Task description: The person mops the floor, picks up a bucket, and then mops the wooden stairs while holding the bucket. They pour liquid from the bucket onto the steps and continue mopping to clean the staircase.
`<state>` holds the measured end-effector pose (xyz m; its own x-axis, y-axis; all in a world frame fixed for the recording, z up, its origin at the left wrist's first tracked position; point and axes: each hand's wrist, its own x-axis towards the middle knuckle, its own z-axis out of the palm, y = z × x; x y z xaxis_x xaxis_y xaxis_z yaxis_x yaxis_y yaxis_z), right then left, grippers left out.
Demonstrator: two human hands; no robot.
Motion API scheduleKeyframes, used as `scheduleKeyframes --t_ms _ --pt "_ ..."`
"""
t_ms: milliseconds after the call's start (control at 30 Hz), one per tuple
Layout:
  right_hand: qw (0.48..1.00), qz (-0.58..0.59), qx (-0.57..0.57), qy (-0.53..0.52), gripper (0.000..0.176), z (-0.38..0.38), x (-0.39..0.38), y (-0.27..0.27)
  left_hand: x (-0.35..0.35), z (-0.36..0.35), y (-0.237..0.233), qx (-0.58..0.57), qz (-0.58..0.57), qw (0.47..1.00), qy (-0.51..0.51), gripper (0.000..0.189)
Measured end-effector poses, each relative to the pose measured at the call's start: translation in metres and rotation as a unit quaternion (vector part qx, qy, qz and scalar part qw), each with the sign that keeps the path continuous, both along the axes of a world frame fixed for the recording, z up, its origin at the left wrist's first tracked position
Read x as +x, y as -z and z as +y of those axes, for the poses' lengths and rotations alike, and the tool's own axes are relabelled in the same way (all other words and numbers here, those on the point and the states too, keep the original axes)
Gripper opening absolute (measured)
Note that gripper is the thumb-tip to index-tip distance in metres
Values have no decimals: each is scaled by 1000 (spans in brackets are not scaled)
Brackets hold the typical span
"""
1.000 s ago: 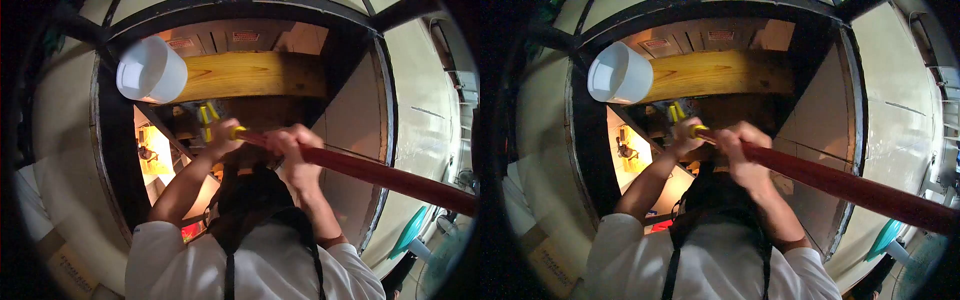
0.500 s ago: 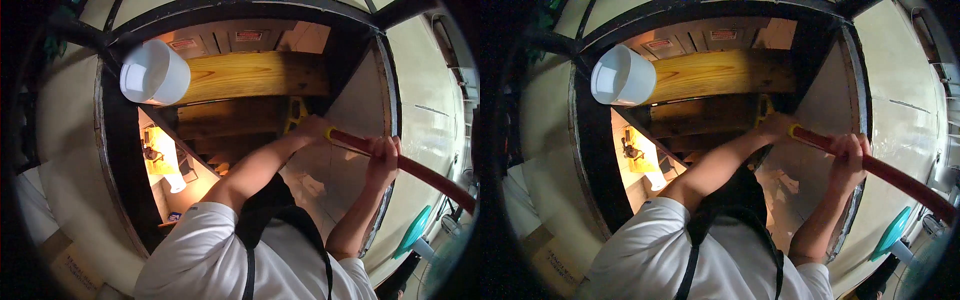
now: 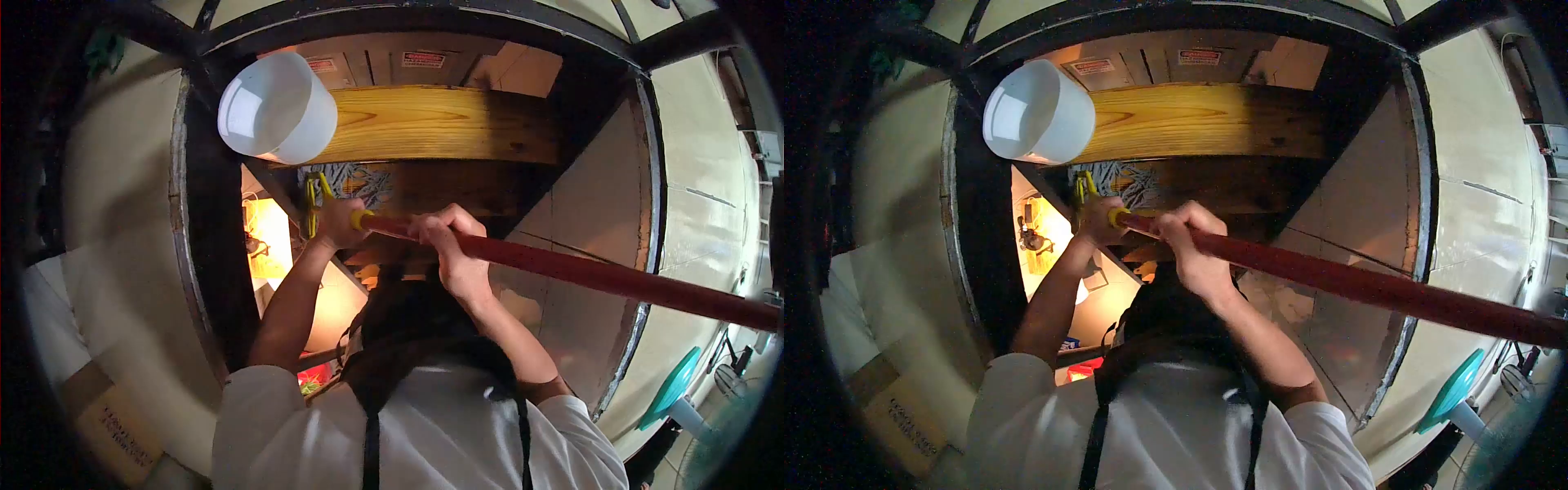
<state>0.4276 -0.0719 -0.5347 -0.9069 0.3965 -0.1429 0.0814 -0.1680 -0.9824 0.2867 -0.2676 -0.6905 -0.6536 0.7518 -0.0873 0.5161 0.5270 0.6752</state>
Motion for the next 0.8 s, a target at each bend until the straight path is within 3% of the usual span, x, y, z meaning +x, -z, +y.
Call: scheduleKeyframes --t_ms 167,200,333,400,433,467,533,600,633,733,800 --pt "1000 -14 27 -3 14 26 17 -49 40 52 -13 171 -80 979 -74 29" --pt "999 -16 44 8 14 35 22 -61 47 73 -16 199 15 979 -44 29" --pt "979 -24 165 117 14 82 50 -95 93 178 -13 331 30 943 -32 29" --pt "959 -28 206 192 18 116 72 -98 121 236 -5 222 -62 972 32 28" --pt "949 -14 212 234 20 135 81 -99 129 262 -17 214 -107 970 46 27" --pt "937 -31 224 268 22 149 87 -104 132 284 -21 244 -246 933 92 28" --pt "927 -31 217 305 24 173 99 -110 144 332 -34 179 -138 961 162 31" --pt "933 -5 181 311 24 190 111 -107 143 338 -47 199 -186 946 176 32" --pt "935 -1 172 311 24 193 113 -104 142 337 -53 208 -211 937 184 32" --pt "940 8 134 313 25 186 109 -94 131 312 -61 115 -137 964 196 30" --pt "950 6 99 297 24 171 98 -89 118 283 -46 129 -113 968 181 27"
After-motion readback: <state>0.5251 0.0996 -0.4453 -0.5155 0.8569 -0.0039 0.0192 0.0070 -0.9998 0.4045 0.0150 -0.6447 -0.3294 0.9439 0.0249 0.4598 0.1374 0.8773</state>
